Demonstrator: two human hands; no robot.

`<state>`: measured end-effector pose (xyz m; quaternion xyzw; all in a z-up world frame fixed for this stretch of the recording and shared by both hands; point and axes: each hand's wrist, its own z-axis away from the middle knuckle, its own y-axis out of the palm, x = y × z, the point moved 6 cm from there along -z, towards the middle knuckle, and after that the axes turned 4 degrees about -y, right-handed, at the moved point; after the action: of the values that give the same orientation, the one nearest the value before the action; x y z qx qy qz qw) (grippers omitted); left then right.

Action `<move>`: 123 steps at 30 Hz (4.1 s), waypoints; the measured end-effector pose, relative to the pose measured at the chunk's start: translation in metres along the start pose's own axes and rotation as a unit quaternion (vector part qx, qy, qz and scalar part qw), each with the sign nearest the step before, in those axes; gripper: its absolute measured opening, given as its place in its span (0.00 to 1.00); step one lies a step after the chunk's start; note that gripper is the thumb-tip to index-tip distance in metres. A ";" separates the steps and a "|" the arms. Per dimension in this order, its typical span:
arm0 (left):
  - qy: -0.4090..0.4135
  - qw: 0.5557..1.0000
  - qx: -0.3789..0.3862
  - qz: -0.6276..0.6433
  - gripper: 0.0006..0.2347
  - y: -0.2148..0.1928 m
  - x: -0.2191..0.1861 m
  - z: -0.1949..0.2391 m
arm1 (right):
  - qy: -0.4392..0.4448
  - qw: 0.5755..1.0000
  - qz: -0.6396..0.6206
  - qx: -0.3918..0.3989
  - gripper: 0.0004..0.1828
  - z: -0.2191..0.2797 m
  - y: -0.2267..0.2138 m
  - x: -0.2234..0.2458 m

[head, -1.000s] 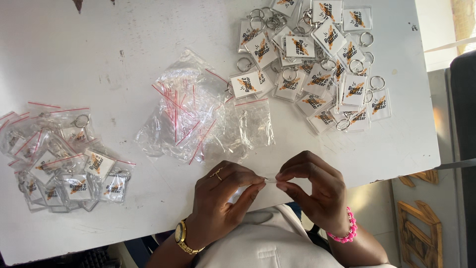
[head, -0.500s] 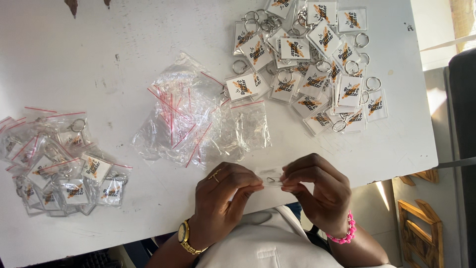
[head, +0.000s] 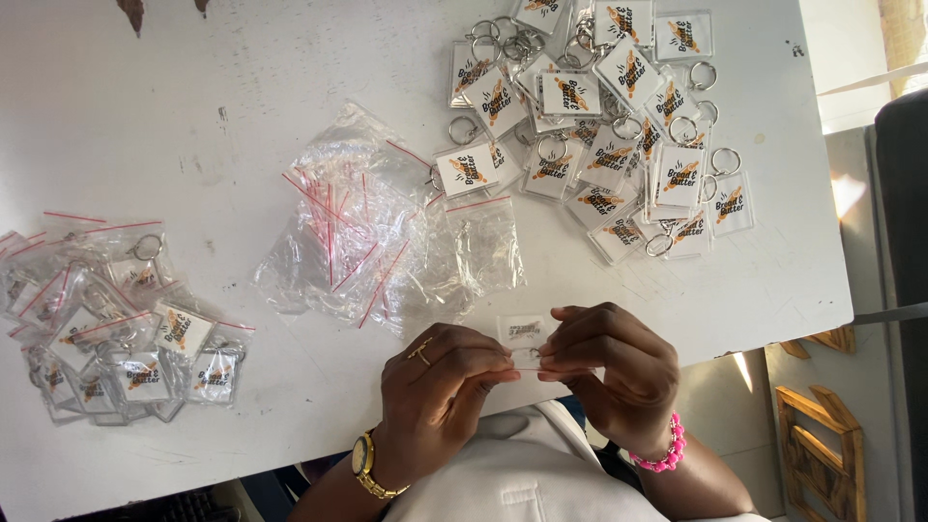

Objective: The person repeatedly picks up square keychains and places them into small clear plastic bags. They seal each bag and set it aside on the table. The person handles the keychains and bags by hand throughout the clip.

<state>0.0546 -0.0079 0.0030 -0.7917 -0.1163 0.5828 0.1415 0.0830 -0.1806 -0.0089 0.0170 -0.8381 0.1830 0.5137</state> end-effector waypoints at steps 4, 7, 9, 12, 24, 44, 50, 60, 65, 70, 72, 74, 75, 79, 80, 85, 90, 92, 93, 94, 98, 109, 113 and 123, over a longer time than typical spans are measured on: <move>-0.014 1.000 -0.017 0.009 0.05 -0.001 0.005 0.004 | 0.018 1.000 -0.021 0.008 0.03 -0.002 0.001 -0.002; -0.039 0.999 -0.031 0.017 0.04 -0.005 0.007 0.003 | 0.045 0.998 -0.028 -0.015 0.03 0.002 -0.002 -0.006; -0.042 0.998 -0.019 0.049 0.01 -0.003 0.006 0.002 | 0.031 0.999 -0.002 -0.035 0.05 0.004 -0.003 -0.005; -0.067 0.997 0.018 0.033 0.06 -0.003 0.011 0.002 | 0.043 0.999 -0.006 -0.029 0.05 0.001 -0.003 -0.003; -0.261 0.956 0.043 0.126 0.08 0.002 0.039 0.016 | 0.233 0.918 -0.240 -0.212 0.08 0.029 0.006 -0.053; -0.206 0.967 -0.111 0.099 0.04 -0.057 0.032 0.032 | 0.239 0.955 -0.173 -0.031 0.05 0.012 0.042 -0.030; -0.187 0.969 -0.141 0.082 0.03 -0.077 0.034 0.043 | 0.239 0.955 -0.174 -0.006 0.04 0.009 0.064 -0.026; -0.102 0.987 -0.121 -0.040 0.04 -0.109 0.040 0.058 | 0.218 0.962 -0.165 0.022 0.02 0.005 0.098 -0.016; -0.167 0.975 -0.135 0.060 0.03 -0.125 0.043 0.063 | 0.210 0.961 -0.180 -0.021 0.01 0.006 0.107 -0.018; -0.159 0.977 -0.132 0.051 0.04 -0.138 0.048 0.067 | 0.193 0.963 -0.186 -0.006 0.02 -0.002 0.125 -0.009; -0.127 0.981 -0.144 -0.004 0.04 -0.145 0.046 0.069 | 0.193 0.961 -0.197 -0.004 0.03 -0.003 0.132 -0.007; -0.114 0.981 -0.159 -0.007 0.04 -0.151 0.047 0.073 | 0.194 0.960 -0.201 0.009 0.02 -0.006 0.140 -0.002; -0.101 0.980 -0.173 -0.011 0.05 -0.155 0.046 0.075 | 0.195 0.959 -0.206 0.021 0.03 -0.007 0.145 0.000; -0.099 0.981 -0.165 -0.041 0.04 -0.168 0.049 0.085 | 0.157 0.968 -0.173 0.087 0.02 -0.029 0.163 0.022; -0.085 0.982 -0.152 -0.078 0.03 -0.169 0.047 0.087 | 0.125 0.978 -0.115 0.120 0.02 -0.034 0.167 0.027; -0.054 0.969 -0.144 -0.194 0.04 -0.176 0.047 0.101 | 0.110 0.972 -0.055 0.201 0.04 -0.038 0.183 0.027; -0.055 0.984 -0.150 -0.080 0.06 -0.189 0.045 0.108 | 0.050 0.962 -0.032 0.265 0.05 -0.042 0.199 0.038; -0.064 0.983 -0.169 -0.034 0.08 -0.194 0.050 0.108 | 0.078 0.958 -0.049 0.272 0.06 -0.036 0.202 0.034; -0.073 0.980 -0.186 0.013 0.11 -0.196 0.053 0.108 | 0.109 0.952 -0.068 0.278 0.07 -0.032 0.203 0.031; -0.073 0.980 -0.187 0.014 0.11 -0.195 0.055 0.111 | 0.108 0.952 -0.066 0.279 0.07 -0.026 0.204 0.028; -0.200 0.944 -0.202 0.166 0.13 -0.192 0.083 0.128 | 0.170 0.961 -0.120 0.181 0.05 -0.015 0.201 0.015; -0.191 0.943 -0.271 0.039 0.03 -0.237 0.078 0.150 | 0.198 0.948 -0.200 0.147 0.08 -0.021 0.237 0.029; -0.242 0.894 -0.371 0.067 0.04 -0.273 0.097 0.173 | 0.193 0.953 -0.169 0.163 0.04 -0.029 0.246 0.038; -0.357 0.840 -0.400 0.081 0.06 -0.316 0.133 0.169 | 0.215 0.953 -0.149 0.151 0.03 -0.028 0.255 0.024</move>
<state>-0.0739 0.3479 -0.0488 -0.5236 -0.3170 0.7371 -0.2864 0.0407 0.0699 -0.0504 0.1790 -0.6581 0.2283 0.6948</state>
